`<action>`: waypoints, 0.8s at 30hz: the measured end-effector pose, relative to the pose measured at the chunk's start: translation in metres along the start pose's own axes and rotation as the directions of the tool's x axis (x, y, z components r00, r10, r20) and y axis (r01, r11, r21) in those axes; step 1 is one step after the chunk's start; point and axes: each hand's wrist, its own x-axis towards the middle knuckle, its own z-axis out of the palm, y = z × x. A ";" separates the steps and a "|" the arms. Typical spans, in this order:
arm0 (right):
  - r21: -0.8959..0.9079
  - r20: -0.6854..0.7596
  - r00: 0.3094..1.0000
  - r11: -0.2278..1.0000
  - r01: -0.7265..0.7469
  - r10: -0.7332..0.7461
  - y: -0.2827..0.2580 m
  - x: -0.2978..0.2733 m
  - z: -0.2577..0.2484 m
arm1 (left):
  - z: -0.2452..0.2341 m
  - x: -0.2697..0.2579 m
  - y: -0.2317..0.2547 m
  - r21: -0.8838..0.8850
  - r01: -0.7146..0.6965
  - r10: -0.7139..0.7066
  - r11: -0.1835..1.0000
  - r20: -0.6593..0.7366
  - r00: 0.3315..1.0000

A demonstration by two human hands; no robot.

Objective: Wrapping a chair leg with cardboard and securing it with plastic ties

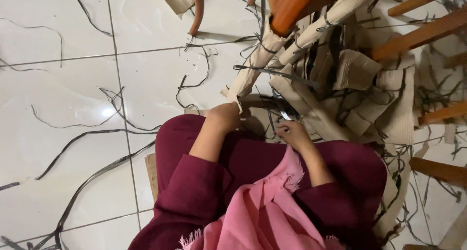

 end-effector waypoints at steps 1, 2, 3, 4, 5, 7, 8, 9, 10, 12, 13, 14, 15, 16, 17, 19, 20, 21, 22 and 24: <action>0.007 0.003 1.000 1.000 -0.001 0.001 -0.007 0.006 0.011 | 0.006 0.013 -0.007 0.005 0.004 -0.004 1.000 0.004 1.000; -0.006 -0.021 0.998 0.998 0.055 -0.055 -0.015 0.012 0.022 | 0.012 0.027 -0.014 0.029 0.046 -0.044 0.998 -0.083 0.996; -0.021 -0.046 0.993 0.994 0.109 -0.110 -0.024 0.018 0.034 | 0.017 0.039 -0.022 0.051 0.089 -0.080 0.995 -0.170 0.982; -0.011 -0.044 0.992 0.993 0.114 -0.114 -0.037 0.022 0.044 | 0.014 0.043 -0.023 0.058 0.097 -0.086 0.994 -0.171 0.981; 0.000 -0.064 0.993 0.995 0.100 -0.100 -0.051 0.026 0.054 | 0.011 0.045 -0.025 0.008 0.088 -0.086 0.996 -0.135 0.987; 0.020 -0.086 0.991 0.995 0.102 -0.100 -0.099 0.022 0.048 | -0.009 0.041 -0.016 -0.035 0.091 -0.094 0.995 -0.113 0.989; 0.067 -0.076 0.996 0.996 0.057 -0.052 -0.130 0.009 0.033 | -0.020 0.032 -0.005 -0.101 0.045 -0.052 0.994 -0.064 0.997; 0.113 -0.063 0.998 0.994 0.011 -0.004 -0.160 -0.004 0.019 | -0.030 0.024 0.006 -0.170 0.002 -0.005 0.985 -0.019 1.000; 0.119 -0.062 0.998 0.993 0.016 -0.008 -0.132 0.025 0.042 | -0.027 0.030 0.004 -0.164 0.007 -0.011 0.986 -0.022 1.000; 0.220 -0.228 0.971 0.975 -0.017 0.068 -0.078 0.085 0.089 | -0.021 0.042 0.000 -0.256 -0.002 -0.010 0.967 -0.043 0.999; 0.225 -0.227 0.972 0.974 -0.014 0.066 -0.076 0.090 0.092 | -0.021 0.043 -0.004 -0.252 0.002 -0.013 0.968 -0.044 0.999; 0.339 -0.274 0.960 0.939 0.047 0.051 -0.073 0.094 0.093 | -0.020 0.045 -0.006 -0.274 0.001 -0.015 0.962 -0.048 0.999; 0.445 -0.323 0.945 0.889 0.112 0.043 -0.070 0.098 0.095 | -0.018 0.047 -0.009 -0.295 0.001 -0.017 0.955 -0.052 0.998; 0.446 -0.324 0.945 0.888 0.112 0.044 -0.057 0.112 0.104 | -0.027 0.036 -0.001 -0.293 0.000 -0.016 0.956 -0.052 0.999; 0.314 -0.508 0.860 0.921 0.229 -0.041 -0.045 0.126 0.114 | -0.036 0.025 0.007 -0.334 -0.007 -0.016 0.943 -0.064 0.998; 0.165 -0.661 0.739 0.936 0.311 -0.129 -0.040 0.140 0.118 | -0.035 0.027 0.007 -0.369 -0.011 -0.015 0.929 -0.070 0.997; 0.243 -0.613 0.784 0.921 0.303 -0.096 -0.049 0.143 0.109 | -0.027 0.042 0.000 -0.367 -0.028 -0.006 0.930 -0.091 0.996; 0.320 -0.561 0.825 0.902 0.289 -0.066 -0.058 0.145 0.101 | -0.019 0.056 -0.007 -0.365 -0.045 0.004 0.930 -0.112 0.994; 0.320 -0.562 0.824 0.902 0.290 -0.065 -0.070 0.141 0.099 | -0.020 0.055 -0.007 -0.364 -0.046 0.005 0.930 -0.112 0.994; 0.452 -0.589 0.807 0.846 0.283 0.045 -0.094 0.132 0.095 | -0.021 0.053 -0.007 -0.377 -0.049 0.000 0.925 -0.128 0.992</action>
